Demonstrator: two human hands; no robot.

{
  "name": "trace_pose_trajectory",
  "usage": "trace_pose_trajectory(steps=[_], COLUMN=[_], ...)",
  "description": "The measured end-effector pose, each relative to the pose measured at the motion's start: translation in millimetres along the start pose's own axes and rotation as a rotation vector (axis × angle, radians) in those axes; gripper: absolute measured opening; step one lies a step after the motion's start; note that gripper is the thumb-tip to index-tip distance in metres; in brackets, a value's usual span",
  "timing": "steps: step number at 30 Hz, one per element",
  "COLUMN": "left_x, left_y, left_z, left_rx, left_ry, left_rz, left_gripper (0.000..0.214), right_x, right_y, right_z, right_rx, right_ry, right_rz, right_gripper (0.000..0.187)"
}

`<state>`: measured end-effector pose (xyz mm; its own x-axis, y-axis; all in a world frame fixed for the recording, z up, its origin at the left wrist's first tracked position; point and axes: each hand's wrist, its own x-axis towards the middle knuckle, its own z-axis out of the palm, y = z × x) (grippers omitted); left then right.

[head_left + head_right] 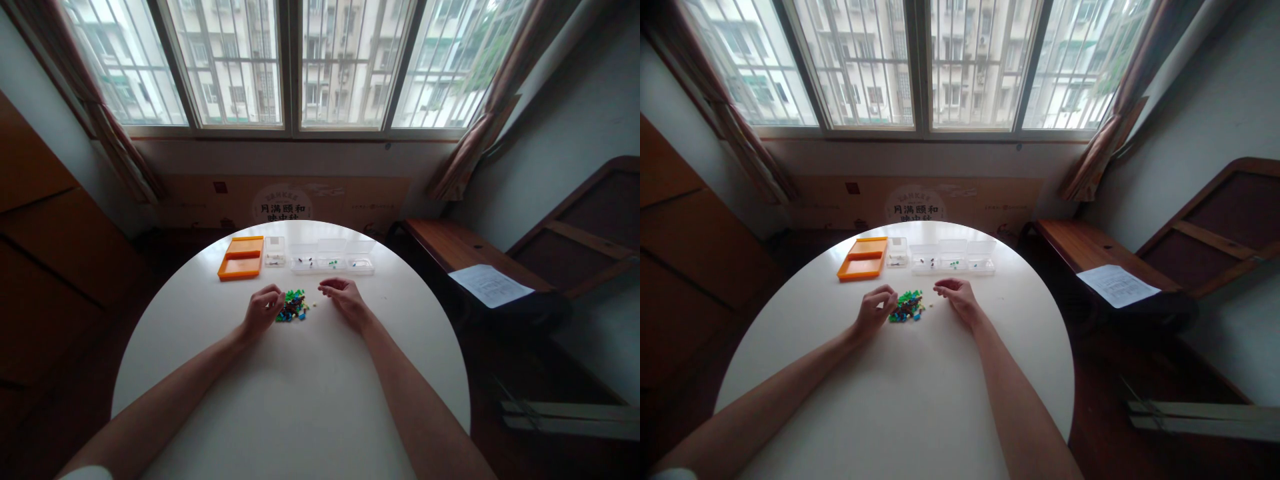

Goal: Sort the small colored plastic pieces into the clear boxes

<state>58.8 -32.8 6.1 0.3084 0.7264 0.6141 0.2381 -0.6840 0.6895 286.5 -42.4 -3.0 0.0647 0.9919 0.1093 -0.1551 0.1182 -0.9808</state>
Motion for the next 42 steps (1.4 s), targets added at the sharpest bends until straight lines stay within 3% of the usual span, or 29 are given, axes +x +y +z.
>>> trace_pose_trajectory(steps=[3, 8, 12, 23, 35, 42], left_x=[4, 6, 3, 0, 2, 3], left_y=[12, 29, 33, 28, 34, 29], left_z=[1.9, 8.1, 10.6, 12.7, 12.1, 13.0], left_rx=[-0.154, -0.567, -0.692, -0.860, -0.918, -0.972], left_ry=[0.016, -0.085, -0.128, -0.112, -0.087, 0.010], left_rz=[-0.142, -0.700, -0.866, -0.931, -0.954, -0.974], left_gripper=[0.023, 0.032, 0.038, 0.035, 0.032, 0.026], right_x=[-3, -9, -14, -14, -15, -6], right_y=[-6, -16, -21, -16, -20, -14], right_z=[11, 32, 41, 42, 42, 25], right_rx=[-0.023, 0.001, 0.023, 0.009, -0.028, -0.044], right_ry=[-0.053, -0.145, -0.239, -0.296, -0.261, -0.037], right_rz=[0.000, -0.036, -0.071, -0.107, -0.061, -0.040], right_gripper=[0.025, 0.021, 0.019, 0.022, 0.025, 0.025])
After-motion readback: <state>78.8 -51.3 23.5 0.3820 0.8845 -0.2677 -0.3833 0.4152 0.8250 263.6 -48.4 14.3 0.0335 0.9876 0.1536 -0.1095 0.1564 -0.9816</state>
